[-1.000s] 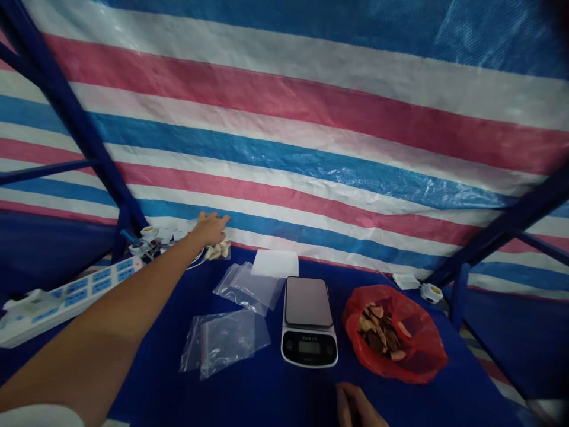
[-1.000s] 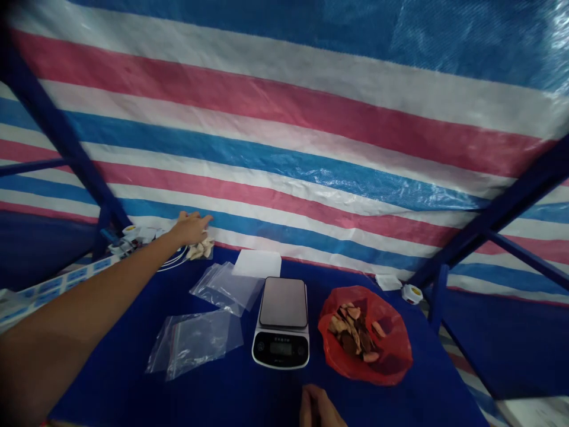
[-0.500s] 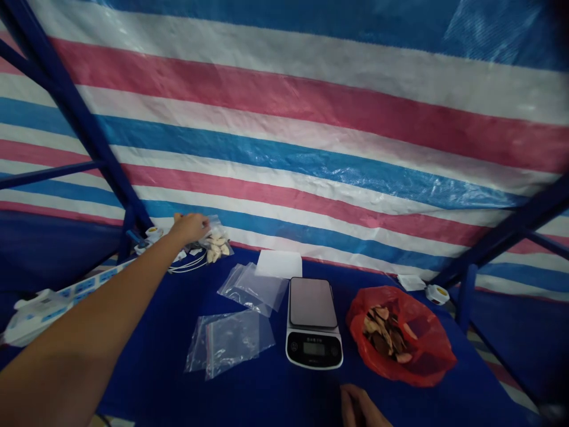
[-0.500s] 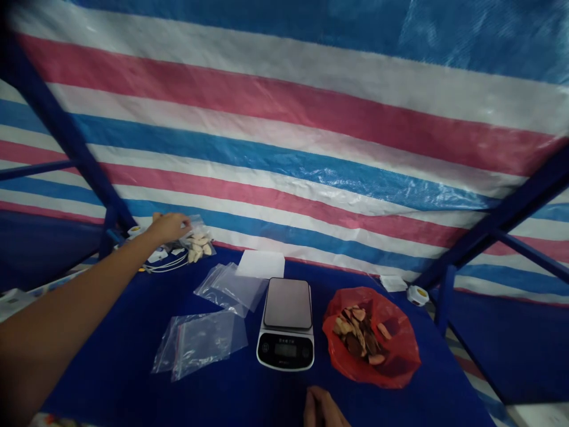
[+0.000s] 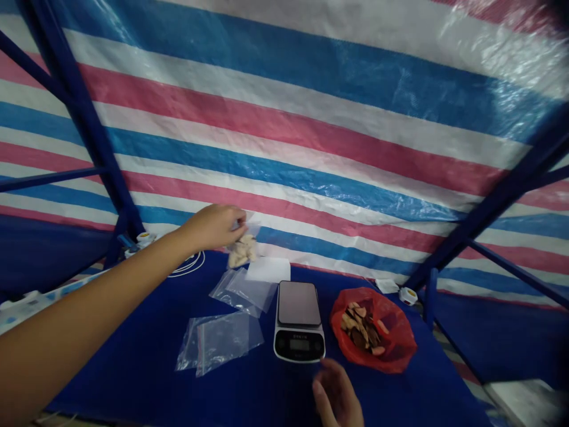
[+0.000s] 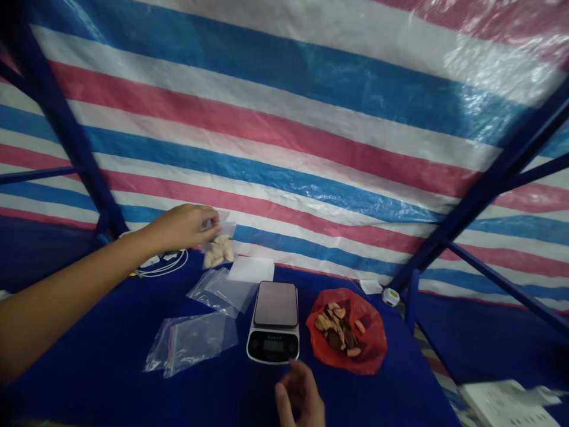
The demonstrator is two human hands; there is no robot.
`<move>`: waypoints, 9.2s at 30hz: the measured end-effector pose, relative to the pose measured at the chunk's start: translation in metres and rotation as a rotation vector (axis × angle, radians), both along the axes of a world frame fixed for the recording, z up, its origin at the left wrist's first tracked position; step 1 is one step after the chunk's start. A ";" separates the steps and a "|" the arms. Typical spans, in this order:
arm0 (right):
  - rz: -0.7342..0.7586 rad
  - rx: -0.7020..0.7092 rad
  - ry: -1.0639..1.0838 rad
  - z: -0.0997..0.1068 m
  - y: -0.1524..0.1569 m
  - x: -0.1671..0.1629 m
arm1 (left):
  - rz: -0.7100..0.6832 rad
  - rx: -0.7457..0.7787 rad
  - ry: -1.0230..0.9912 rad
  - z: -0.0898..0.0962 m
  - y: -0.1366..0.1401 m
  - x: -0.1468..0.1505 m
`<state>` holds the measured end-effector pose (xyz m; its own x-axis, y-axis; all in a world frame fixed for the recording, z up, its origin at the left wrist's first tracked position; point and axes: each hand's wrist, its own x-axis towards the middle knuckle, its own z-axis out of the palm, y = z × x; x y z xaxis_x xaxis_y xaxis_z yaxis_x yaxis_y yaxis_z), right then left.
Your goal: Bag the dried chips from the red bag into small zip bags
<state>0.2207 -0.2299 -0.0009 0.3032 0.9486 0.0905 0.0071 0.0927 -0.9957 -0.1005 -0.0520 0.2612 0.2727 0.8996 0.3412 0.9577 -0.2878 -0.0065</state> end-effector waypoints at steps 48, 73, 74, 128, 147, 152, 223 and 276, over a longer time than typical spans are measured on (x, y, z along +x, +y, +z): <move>0.287 -0.262 -1.358 0.164 0.110 0.105 | -0.454 -0.482 -0.509 -0.135 -0.031 0.226; 0.240 -0.167 -1.303 0.166 0.136 0.110 | -0.474 -0.442 -0.558 -0.136 -0.028 0.217; 0.228 -0.162 -1.308 0.165 0.136 0.110 | -0.477 -0.443 -0.561 -0.136 -0.028 0.217; -0.203 -0.241 0.637 0.031 0.007 0.159 | -0.391 -0.775 -0.858 -0.168 -0.095 0.264; -0.302 -0.220 -0.300 0.013 0.012 0.189 | -0.336 -0.499 -1.085 -0.239 -0.122 0.293; -0.406 -0.226 -0.347 0.009 0.013 0.216 | -0.415 -0.189 -0.915 -0.231 -0.150 0.295; -0.151 -0.331 -1.476 0.079 0.033 0.125 | -0.552 -0.345 -0.608 -0.256 -0.161 0.252; -0.054 -0.440 -0.928 0.028 0.002 0.291 | -0.690 -0.142 -0.208 -0.276 -0.188 0.319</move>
<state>0.5120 -0.2276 0.0273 0.3346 0.9414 -0.0413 0.7845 -0.3026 -0.5412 0.2182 -0.2399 -0.0152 0.7354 0.5860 0.3402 0.5355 -0.8103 0.2380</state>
